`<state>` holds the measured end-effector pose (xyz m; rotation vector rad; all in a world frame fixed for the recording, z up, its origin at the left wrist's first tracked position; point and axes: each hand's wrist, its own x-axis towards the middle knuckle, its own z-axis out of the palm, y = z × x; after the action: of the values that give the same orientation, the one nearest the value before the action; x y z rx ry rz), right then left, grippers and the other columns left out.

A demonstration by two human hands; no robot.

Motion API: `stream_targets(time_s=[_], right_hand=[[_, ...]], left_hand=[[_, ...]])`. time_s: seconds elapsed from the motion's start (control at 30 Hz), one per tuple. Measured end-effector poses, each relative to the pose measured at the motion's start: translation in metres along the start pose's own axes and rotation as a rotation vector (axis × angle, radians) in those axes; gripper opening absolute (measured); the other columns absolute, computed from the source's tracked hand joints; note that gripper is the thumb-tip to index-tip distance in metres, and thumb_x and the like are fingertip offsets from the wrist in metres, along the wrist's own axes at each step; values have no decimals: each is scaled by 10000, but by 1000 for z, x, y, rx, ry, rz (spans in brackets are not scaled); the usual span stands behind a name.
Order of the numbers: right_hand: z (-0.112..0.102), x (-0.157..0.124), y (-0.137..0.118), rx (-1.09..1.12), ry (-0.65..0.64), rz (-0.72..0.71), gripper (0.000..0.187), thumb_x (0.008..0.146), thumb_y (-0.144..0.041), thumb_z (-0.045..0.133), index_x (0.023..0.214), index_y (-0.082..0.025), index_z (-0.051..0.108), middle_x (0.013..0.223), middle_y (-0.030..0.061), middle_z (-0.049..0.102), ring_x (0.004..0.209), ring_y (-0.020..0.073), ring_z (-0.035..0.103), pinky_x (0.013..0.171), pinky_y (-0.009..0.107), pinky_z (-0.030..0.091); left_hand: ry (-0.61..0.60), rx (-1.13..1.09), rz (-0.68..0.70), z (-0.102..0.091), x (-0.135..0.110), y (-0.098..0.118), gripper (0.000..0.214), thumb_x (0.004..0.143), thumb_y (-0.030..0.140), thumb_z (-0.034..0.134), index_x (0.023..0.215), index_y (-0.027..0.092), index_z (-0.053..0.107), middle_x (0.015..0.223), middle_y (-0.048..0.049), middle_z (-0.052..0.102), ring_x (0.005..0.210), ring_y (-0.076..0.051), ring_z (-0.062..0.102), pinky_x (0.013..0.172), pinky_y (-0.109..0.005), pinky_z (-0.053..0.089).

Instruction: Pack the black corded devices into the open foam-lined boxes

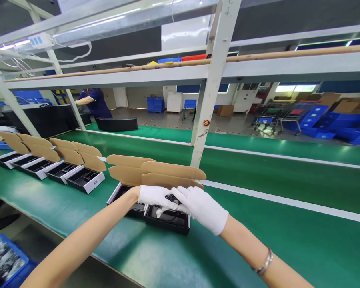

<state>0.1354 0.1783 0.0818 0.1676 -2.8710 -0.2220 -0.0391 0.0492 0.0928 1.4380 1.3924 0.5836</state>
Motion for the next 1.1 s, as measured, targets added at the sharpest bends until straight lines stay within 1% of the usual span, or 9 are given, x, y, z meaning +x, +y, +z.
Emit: stream_targets(time_s=[0.1, 0.2, 0.33, 0.4, 0.63, 0.77, 0.87, 0.97, 1.1], right_hand=[[23, 1, -9, 44, -104, 192, 191, 1006, -271, 454, 982, -175, 618, 840, 64, 671, 701, 209, 627, 612, 304, 413], [38, 3, -19, 129, -214, 337, 190, 989, -252, 471, 859, -196, 598, 810, 39, 672, 670, 190, 630, 566, 277, 365], [44, 4, -24, 168, -319, 323, 163, 963, -239, 483, 883, -212, 621, 797, 27, 687, 690, 207, 662, 546, 271, 358], [43, 5, -22, 138, -370, 285, 164, 948, -229, 500, 872, -211, 644, 780, 30, 694, 685, 216, 670, 541, 275, 371], [51, 17, -21, 13, -483, 170, 70, 808, -175, 666, 792, -161, 732, 819, 110, 714, 805, 275, 690, 664, 327, 485], [55, 23, -19, 47, -516, 171, 43, 758, -155, 705, 750, -159, 747, 785, 90, 710, 738, 257, 690, 645, 320, 500], [51, 19, -20, 71, -517, 176, 147, 852, -203, 627, 798, -159, 756, 826, 98, 716, 722, 255, 689, 637, 331, 512], [50, 8, -31, 130, -427, 220, 246, 928, -334, 572, 987, -169, 744, 962, 119, 721, 840, 277, 691, 720, 370, 544], [69, -7, -54, 178, -234, 373, 374, 794, -384, 745, 1034, -98, 721, 1313, 236, 594, 1176, 376, 579, 972, 461, 494]], left_hand=[[-19, 79, -63, -7, 5, -8, 354, 741, 546, 686, 771, 204, 601, 681, 32, 622, 548, -128, 532, 638, -299, 466], [-27, 200, -143, -12, 9, -19, 421, 687, 562, 737, 885, 201, 652, 682, 19, 647, 569, -149, 564, 621, -305, 470], [-47, 343, -246, -10, 14, -36, 681, 666, 608, 745, 1198, 201, 619, 652, 23, 648, 617, -189, 621, 591, -308, 502], [-44, 420, -252, -6, 16, -44, 700, 714, 610, 706, 1272, 203, 585, 679, 16, 670, 626, -190, 636, 585, -302, 514], [153, 816, -23, 16, 12, -62, 335, 873, 388, 612, 1144, 199, 671, 1122, -103, 703, 983, -272, 653, 841, -367, 492], [246, 1008, 136, 35, 0, -73, 423, 983, 484, 375, 1077, 188, 663, 1028, -120, 693, 958, -286, 634, 821, -399, 452], [276, 1091, 187, 47, -1, -85, 572, 910, 659, 411, 1025, 159, 665, 884, -106, 689, 817, -271, 641, 711, -374, 448], [328, 1145, 197, 53, 2, -97, 466, 904, 584, 514, 989, 152, 663, 872, -93, 682, 769, -248, 640, 680, -358, 449], [382, 1180, 208, 55, 5, -104, 348, 904, 503, 569, 951, 170, 658, 864, -72, 673, 771, -239, 638, 695, -353, 462]])
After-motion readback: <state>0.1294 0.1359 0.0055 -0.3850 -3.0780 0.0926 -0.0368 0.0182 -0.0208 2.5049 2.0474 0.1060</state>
